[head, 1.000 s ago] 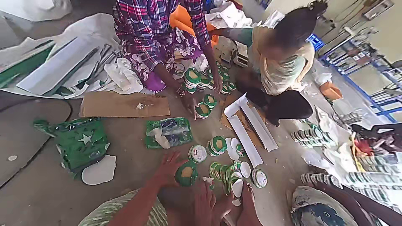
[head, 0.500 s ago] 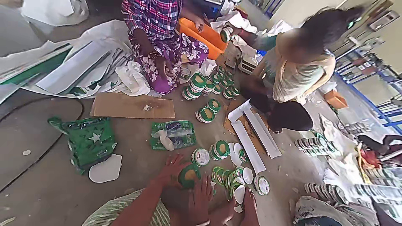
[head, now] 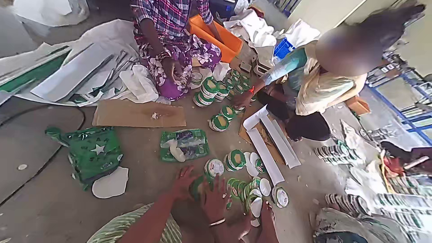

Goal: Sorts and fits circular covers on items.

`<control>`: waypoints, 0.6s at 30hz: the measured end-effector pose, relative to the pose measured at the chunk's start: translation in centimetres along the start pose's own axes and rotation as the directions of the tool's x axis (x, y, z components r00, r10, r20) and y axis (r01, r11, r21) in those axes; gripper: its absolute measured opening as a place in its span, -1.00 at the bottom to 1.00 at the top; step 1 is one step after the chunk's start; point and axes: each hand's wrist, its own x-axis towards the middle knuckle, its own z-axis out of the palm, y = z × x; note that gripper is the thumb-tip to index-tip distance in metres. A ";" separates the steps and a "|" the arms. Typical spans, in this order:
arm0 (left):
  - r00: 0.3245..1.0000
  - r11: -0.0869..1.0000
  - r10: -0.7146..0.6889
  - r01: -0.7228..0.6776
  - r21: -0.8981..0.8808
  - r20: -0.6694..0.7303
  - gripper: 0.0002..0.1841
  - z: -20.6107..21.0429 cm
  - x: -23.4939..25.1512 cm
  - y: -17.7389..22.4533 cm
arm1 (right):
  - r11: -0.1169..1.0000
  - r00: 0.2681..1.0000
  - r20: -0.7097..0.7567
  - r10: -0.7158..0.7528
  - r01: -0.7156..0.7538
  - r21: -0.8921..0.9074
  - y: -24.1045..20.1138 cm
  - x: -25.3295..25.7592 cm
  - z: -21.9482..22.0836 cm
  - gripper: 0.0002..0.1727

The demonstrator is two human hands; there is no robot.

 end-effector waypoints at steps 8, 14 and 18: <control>0.998 0.999 0.041 -0.040 0.014 -0.039 0.12 0.4 0.0 -0.4 | 0.866 0.854 0.148 0.498 -0.499 -0.036 5.8 -1.2 -3.4 -0.36; 0.996 0.998 0.030 -0.026 0.055 -0.083 0.21 0.4 0.2 0.1 | 0.706 0.670 0.309 0.675 -0.708 -0.008 15.9 1.1 -4.0 -0.10; 0.994 0.998 0.033 -0.027 0.059 -0.100 0.40 0.5 0.0 0.5 | 0.684 0.635 0.311 0.707 -0.725 -0.075 17.2 1.7 -2.8 0.18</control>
